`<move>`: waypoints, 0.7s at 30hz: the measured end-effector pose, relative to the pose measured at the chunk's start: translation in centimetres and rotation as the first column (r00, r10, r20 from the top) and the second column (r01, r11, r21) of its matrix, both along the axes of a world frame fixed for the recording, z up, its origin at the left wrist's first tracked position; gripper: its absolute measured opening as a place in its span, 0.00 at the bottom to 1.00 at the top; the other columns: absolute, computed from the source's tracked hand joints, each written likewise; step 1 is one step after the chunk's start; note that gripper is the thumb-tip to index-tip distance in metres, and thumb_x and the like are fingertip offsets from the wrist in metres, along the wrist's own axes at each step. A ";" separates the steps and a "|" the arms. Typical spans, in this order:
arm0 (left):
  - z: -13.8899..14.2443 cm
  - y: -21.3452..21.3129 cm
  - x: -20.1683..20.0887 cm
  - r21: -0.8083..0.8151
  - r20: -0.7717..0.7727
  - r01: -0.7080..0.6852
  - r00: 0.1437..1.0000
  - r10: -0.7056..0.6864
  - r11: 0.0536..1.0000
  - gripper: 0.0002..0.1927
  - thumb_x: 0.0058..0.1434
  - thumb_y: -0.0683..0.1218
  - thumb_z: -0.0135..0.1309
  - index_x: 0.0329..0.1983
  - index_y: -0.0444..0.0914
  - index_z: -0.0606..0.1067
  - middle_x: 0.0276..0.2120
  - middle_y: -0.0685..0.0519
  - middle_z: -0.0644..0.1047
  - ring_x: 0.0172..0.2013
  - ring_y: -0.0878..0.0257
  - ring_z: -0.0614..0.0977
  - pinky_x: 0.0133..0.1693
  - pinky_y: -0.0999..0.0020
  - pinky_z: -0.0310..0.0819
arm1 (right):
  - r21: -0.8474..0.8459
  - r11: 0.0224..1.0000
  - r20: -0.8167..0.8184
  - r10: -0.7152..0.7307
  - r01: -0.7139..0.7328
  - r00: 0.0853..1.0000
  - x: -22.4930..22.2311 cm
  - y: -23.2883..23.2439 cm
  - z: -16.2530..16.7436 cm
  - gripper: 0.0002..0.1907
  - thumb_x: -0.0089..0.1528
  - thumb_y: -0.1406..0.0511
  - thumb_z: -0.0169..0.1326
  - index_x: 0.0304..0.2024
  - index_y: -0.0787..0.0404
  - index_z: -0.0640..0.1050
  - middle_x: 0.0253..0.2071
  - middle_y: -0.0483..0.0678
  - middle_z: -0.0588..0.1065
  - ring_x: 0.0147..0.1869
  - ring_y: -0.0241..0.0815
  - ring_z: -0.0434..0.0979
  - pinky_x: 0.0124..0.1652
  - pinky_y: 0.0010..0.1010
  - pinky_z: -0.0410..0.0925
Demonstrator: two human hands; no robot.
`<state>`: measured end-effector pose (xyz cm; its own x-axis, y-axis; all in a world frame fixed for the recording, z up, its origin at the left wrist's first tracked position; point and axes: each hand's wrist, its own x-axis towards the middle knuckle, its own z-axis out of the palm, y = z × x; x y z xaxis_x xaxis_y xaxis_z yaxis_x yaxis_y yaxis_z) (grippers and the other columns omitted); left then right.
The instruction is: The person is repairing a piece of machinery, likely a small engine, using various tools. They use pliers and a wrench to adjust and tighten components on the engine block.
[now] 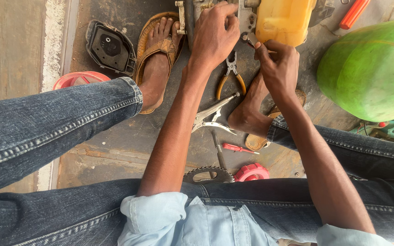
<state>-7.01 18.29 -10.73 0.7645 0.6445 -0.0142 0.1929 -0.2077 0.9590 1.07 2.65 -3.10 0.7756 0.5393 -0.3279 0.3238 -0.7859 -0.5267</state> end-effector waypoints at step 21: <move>1.8 -2.5 0.7 0.229 -0.083 0.131 0.990 -0.114 0.965 0.07 0.56 0.40 0.65 0.36 0.32 0.82 0.38 0.46 0.80 0.37 0.57 0.84 0.42 0.67 0.83 | 0.122 0.990 0.034 -0.070 0.066 0.997 -2.0 0.0 0.4 0.19 0.70 0.58 0.59 0.34 0.69 0.81 0.24 0.47 0.78 0.27 0.27 0.72 0.29 0.28 0.65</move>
<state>-6.33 15.80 -8.93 0.8402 0.5376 0.0707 0.2154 -0.4505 0.8664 -0.93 2.70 -2.68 0.8226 0.5189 -0.2326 0.2937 -0.7380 -0.6075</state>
